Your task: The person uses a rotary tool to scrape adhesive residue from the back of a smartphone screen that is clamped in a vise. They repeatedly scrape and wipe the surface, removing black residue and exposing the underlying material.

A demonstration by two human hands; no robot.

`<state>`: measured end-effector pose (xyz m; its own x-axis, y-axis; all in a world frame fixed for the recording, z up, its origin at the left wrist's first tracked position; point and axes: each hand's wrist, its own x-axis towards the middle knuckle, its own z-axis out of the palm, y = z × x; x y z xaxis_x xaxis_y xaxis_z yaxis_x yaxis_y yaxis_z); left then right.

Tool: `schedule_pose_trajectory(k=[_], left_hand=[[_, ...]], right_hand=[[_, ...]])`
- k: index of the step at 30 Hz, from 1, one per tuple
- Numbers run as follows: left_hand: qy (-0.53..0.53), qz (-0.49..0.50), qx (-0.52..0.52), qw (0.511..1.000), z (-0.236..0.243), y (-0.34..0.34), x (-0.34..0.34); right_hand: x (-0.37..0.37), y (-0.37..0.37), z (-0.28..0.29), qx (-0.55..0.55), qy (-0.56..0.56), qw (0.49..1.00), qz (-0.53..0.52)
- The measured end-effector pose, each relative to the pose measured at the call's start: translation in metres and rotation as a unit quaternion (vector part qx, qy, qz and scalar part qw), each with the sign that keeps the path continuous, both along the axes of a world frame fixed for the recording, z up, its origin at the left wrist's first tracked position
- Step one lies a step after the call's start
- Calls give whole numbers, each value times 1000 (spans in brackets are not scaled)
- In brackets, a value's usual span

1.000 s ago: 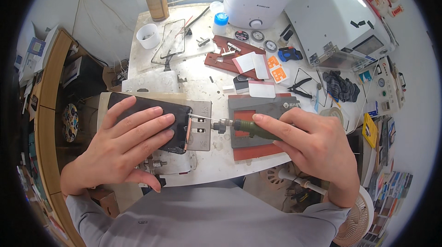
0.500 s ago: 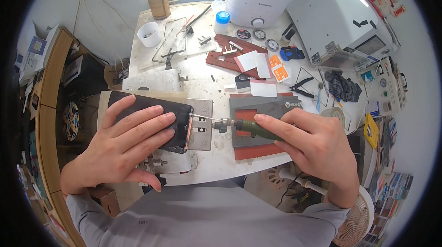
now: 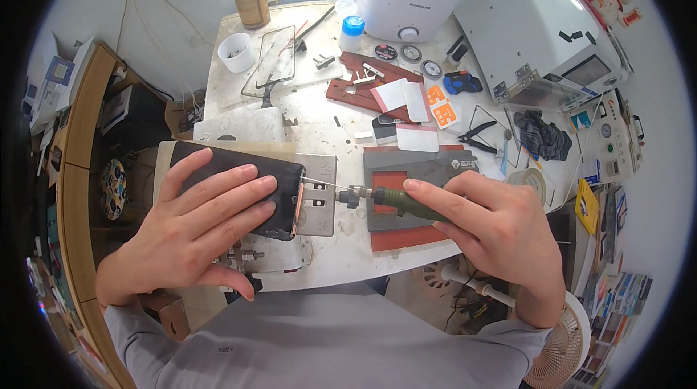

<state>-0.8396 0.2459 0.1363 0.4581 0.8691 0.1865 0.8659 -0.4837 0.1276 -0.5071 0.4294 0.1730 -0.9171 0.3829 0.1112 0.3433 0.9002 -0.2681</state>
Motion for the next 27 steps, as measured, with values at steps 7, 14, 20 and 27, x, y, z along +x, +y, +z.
schedule_pose_trajectory(k=[7, 14, 20, 27], left_hand=[[2, 3, 0, 1000, 0, 0, 0], [3, 4, 0, 1000, -1, 0, 0], [5, 4, 3, 1000, -1, 0, 0], [3, 5, -1, 1000, 0, 0, 1]], right_hand=[[-1, -1, -2, -3, 7, 1000, 1], [-1, -1, -1, -3, 5, 1000, 8], [0, -2, -1, -7, 4, 1000, 12], [-1, -7, -2, -4, 16, 1000, -10]])
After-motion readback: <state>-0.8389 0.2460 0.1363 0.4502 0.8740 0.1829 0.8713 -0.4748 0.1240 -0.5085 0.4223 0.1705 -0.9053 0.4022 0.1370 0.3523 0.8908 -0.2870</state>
